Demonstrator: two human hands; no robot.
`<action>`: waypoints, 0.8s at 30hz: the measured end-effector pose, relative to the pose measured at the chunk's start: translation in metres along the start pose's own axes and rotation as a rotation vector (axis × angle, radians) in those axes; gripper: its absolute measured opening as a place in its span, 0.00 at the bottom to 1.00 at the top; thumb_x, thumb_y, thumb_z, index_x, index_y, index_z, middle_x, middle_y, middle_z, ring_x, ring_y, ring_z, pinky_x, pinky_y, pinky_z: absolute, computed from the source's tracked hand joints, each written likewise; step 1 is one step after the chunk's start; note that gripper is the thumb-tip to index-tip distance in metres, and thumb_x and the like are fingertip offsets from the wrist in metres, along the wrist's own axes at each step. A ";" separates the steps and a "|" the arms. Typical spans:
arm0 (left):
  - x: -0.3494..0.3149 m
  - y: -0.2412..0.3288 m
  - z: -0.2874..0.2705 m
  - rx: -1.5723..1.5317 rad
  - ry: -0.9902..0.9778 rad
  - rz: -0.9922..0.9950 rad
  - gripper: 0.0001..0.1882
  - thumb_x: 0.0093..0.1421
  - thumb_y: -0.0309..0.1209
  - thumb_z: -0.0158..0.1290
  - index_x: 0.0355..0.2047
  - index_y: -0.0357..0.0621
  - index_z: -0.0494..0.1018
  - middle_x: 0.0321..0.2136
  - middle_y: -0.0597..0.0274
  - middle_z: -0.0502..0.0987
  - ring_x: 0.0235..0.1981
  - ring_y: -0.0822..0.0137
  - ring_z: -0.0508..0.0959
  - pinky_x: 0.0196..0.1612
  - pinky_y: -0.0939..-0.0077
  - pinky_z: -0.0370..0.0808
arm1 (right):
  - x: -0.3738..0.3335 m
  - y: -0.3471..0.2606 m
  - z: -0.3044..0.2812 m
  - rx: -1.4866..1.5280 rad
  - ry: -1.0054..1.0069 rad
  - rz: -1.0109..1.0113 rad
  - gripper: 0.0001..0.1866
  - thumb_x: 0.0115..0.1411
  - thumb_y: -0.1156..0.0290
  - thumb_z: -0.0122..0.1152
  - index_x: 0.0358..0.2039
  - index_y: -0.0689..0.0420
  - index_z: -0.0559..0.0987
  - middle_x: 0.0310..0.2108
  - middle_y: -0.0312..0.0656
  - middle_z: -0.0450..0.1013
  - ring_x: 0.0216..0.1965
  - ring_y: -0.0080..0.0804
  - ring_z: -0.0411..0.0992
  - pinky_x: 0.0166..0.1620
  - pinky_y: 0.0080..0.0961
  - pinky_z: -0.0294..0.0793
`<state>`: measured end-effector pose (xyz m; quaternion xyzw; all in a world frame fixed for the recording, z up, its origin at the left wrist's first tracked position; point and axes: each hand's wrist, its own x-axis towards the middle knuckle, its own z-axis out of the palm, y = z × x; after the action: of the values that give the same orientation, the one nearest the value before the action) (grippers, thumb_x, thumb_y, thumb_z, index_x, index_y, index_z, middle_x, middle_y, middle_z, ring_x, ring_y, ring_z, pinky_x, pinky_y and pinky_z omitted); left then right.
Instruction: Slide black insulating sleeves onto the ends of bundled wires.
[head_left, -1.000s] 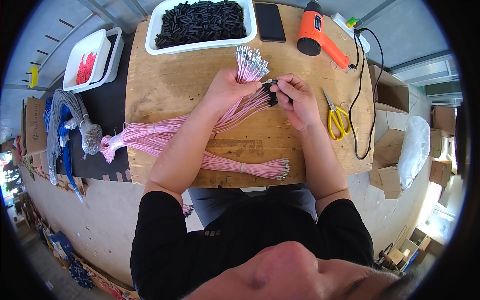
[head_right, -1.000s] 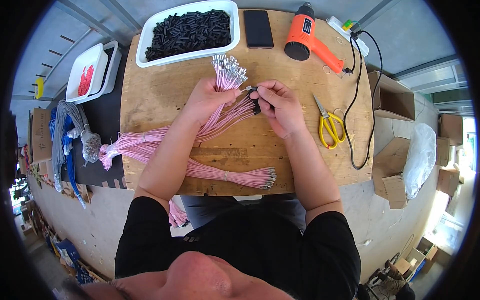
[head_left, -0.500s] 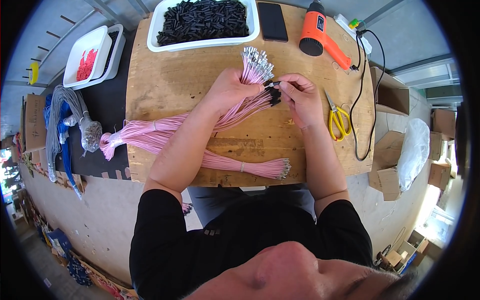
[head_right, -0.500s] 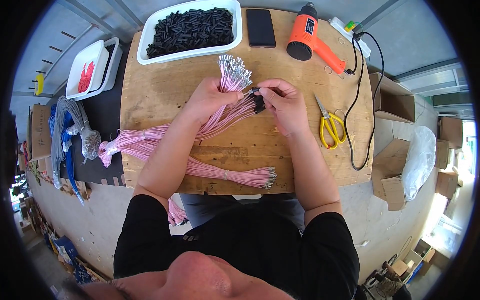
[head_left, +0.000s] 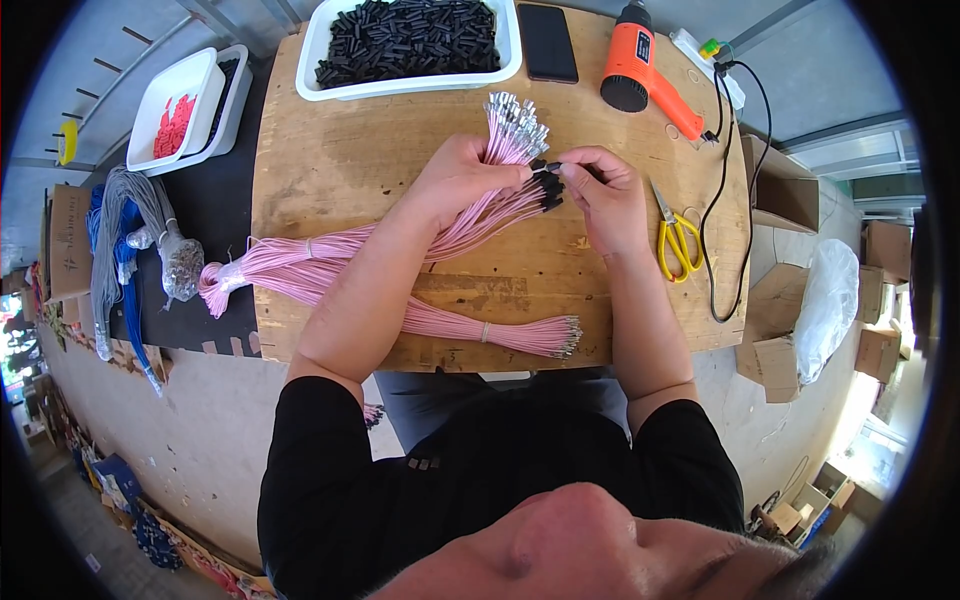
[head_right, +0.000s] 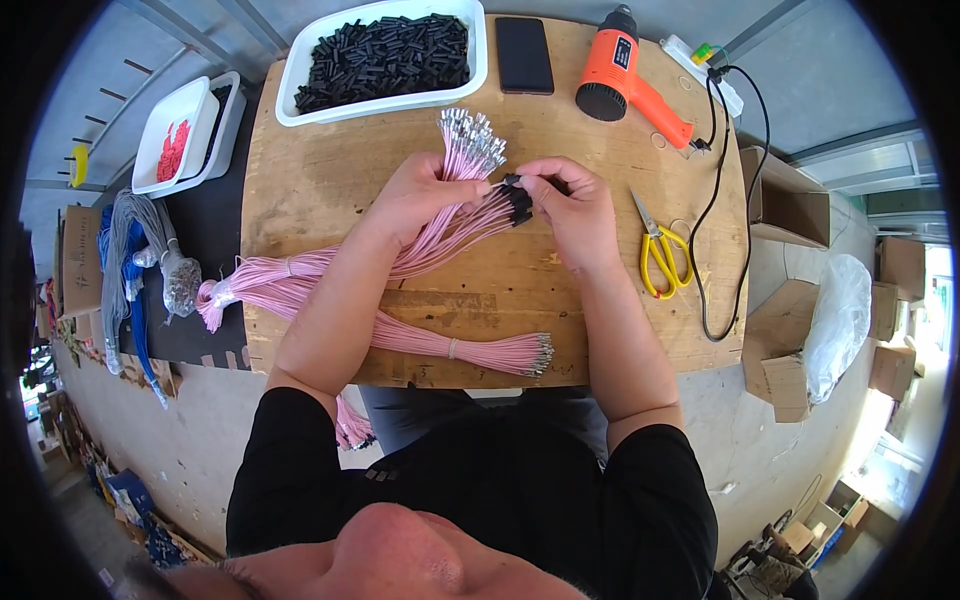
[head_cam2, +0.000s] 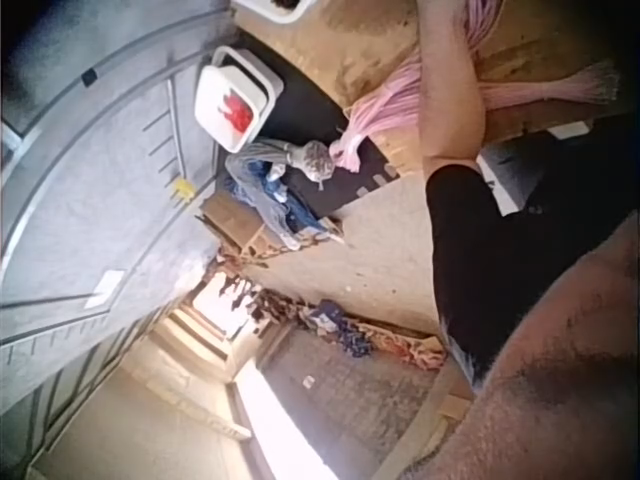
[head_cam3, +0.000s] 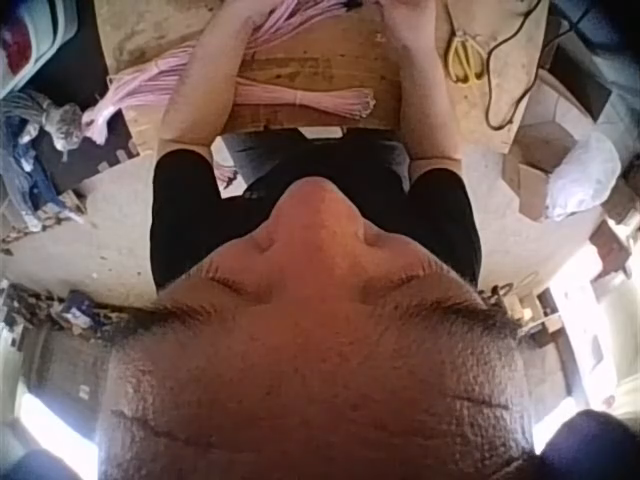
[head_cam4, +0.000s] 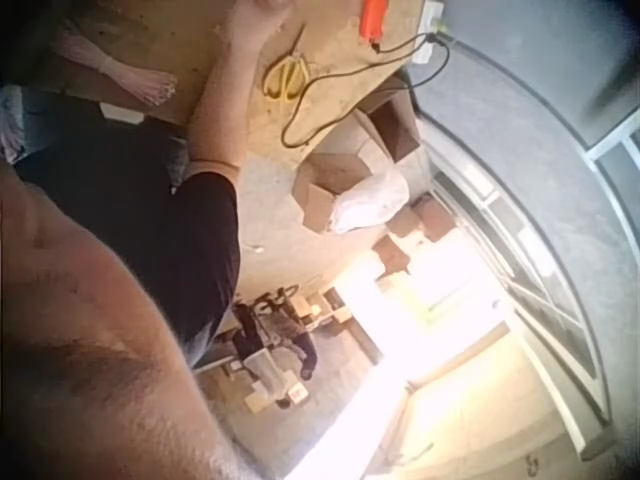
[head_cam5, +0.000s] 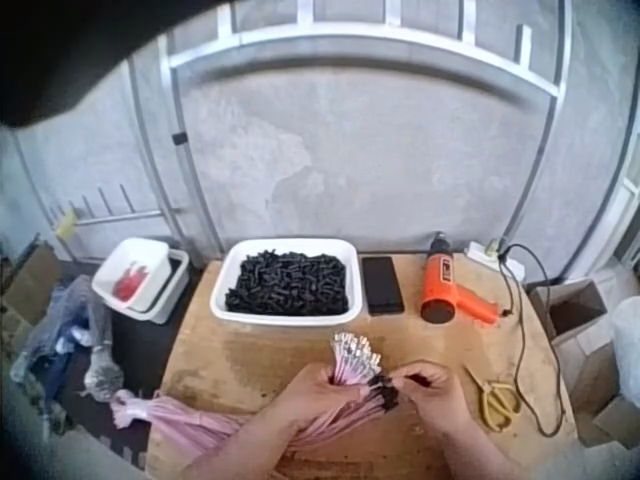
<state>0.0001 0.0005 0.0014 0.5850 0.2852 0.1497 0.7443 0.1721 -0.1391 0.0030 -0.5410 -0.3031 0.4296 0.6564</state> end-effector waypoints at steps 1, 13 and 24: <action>0.001 -0.001 0.000 -0.015 0.000 0.005 0.11 0.55 0.29 0.64 0.34 0.33 0.80 0.28 0.60 0.81 0.28 0.73 0.78 0.34 0.78 0.75 | 0.000 -0.001 0.001 -0.006 0.043 0.003 0.06 0.63 0.80 0.62 0.41 0.61 0.81 0.30 0.31 0.75 0.24 0.12 0.61 0.26 0.11 0.56; 0.001 -0.001 0.001 0.026 -0.031 0.026 0.08 0.56 0.26 0.63 0.34 0.35 0.78 0.28 0.62 0.80 0.28 0.73 0.77 0.35 0.79 0.73 | 0.008 0.001 -0.014 0.438 -0.115 0.291 0.09 0.69 0.68 0.56 0.42 0.62 0.76 0.33 0.39 0.76 0.23 0.16 0.61 0.21 0.10 0.55; 0.000 -0.002 0.001 0.038 -0.042 0.039 0.09 0.56 0.28 0.64 0.34 0.35 0.79 0.28 0.62 0.80 0.29 0.73 0.77 0.35 0.78 0.74 | 0.007 0.000 -0.011 0.412 -0.134 0.300 0.08 0.68 0.70 0.58 0.40 0.61 0.77 0.31 0.38 0.76 0.22 0.15 0.61 0.22 0.10 0.55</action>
<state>0.0006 -0.0011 0.0000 0.6075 0.2609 0.1463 0.7358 0.1847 -0.1378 -0.0003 -0.4052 -0.1684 0.6098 0.6600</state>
